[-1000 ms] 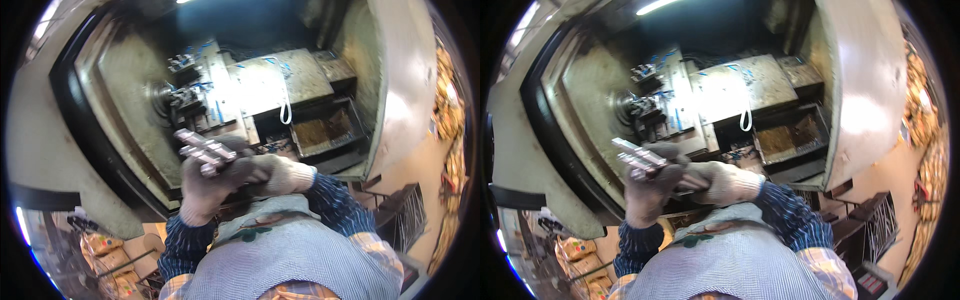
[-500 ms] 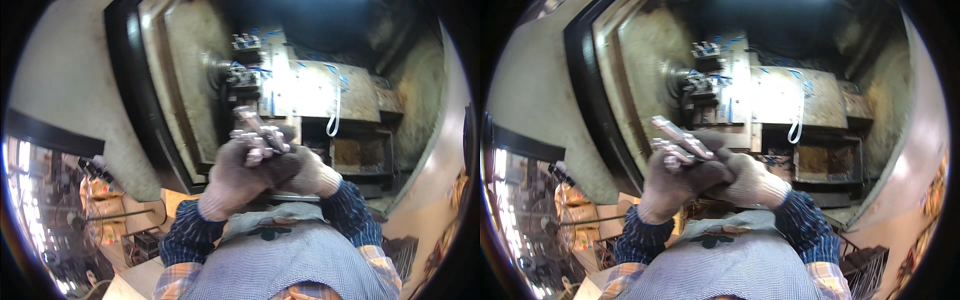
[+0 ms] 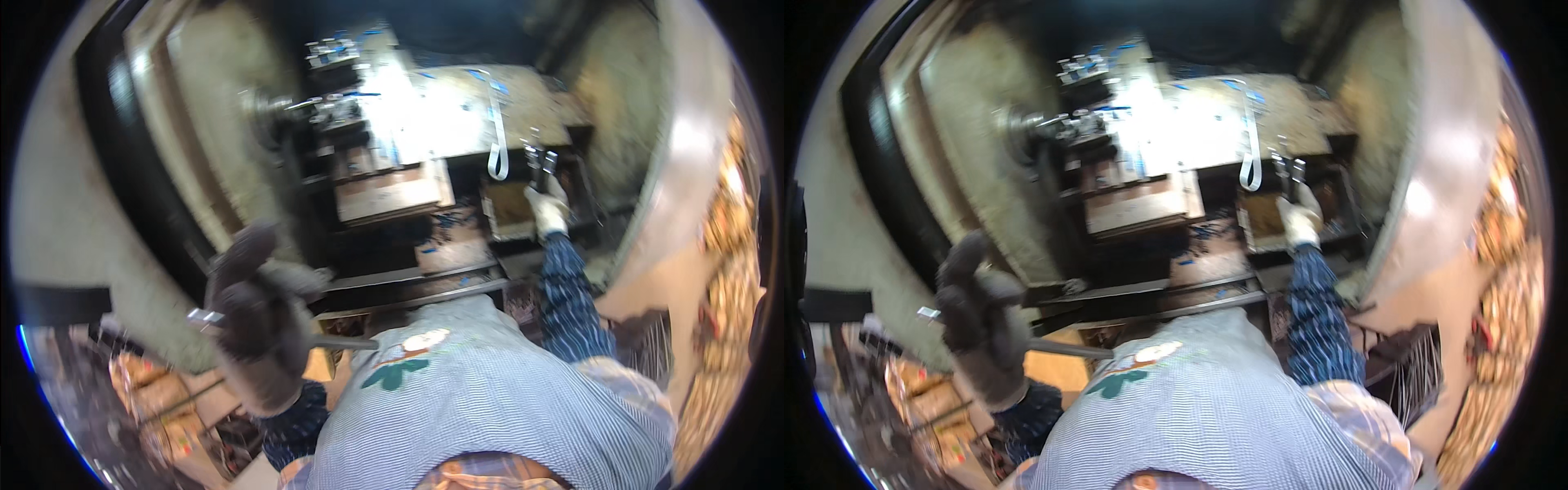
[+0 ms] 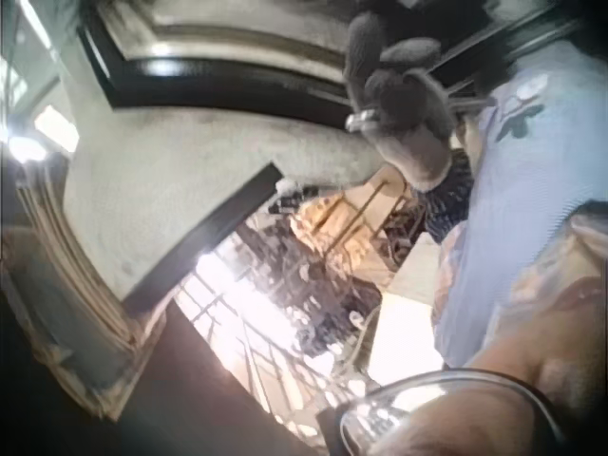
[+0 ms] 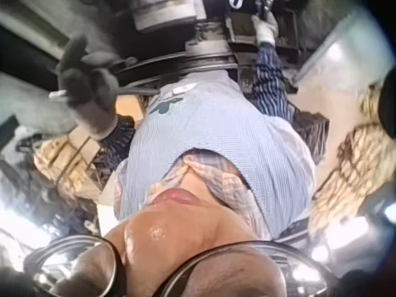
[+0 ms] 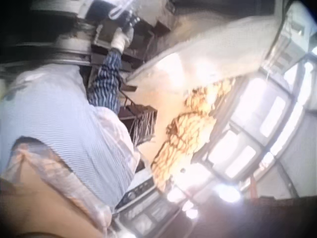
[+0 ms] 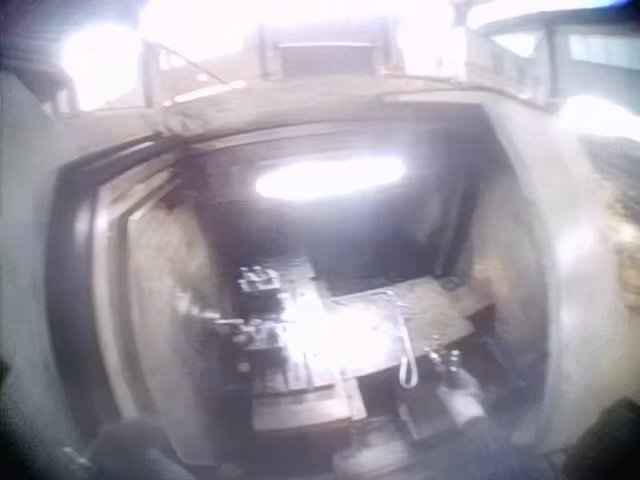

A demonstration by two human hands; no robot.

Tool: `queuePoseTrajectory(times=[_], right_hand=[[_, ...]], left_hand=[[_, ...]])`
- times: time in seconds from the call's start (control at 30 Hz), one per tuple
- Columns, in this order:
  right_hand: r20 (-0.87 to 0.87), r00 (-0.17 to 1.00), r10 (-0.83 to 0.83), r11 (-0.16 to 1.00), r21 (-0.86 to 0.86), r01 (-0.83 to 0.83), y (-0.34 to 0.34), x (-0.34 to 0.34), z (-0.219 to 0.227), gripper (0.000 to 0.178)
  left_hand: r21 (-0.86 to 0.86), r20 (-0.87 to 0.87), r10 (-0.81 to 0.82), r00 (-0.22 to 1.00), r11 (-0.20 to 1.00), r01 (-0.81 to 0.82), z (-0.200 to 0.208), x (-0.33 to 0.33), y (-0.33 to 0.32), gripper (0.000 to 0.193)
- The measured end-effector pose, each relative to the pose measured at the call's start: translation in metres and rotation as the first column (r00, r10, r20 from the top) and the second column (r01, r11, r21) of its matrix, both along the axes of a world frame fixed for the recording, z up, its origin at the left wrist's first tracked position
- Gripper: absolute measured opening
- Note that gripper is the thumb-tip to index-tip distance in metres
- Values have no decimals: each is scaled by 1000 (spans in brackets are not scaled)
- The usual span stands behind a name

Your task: The person operates a CNC lathe, repeatedly loading metal rods into the chuck, starting the machine, and removing finished parts. They place the finished rods into a nearby bin while another worker is present in the background.

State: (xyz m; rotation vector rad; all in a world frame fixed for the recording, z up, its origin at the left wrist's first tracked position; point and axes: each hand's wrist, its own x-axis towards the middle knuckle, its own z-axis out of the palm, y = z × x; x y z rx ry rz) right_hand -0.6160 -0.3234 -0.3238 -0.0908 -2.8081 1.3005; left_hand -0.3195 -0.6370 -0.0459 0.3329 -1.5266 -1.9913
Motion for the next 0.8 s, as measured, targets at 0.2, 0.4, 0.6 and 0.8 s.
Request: queuePoseTrajectory(times=[0.2,0.4,0.6,0.8], right_hand=[[341,865,-367,798,594,104,26,-35,-29,32],[387,867,-316,432,872,-232,17,-47,-31,29],[604,794,-76,101,796,-596,11,-63,-51,31],[696,717,-25,66,717,-694,9,-66,-109,32]], left_hand=[[134,31,-9,999,991,5,3,16,-21,59],[-133,138,217,966,971,-199,-14,19,-36,63],[-757,-57,370,927,589,-282,-32,11,-71,52],[-203,145,382,913,914,-350,2,-18,-45,52]])
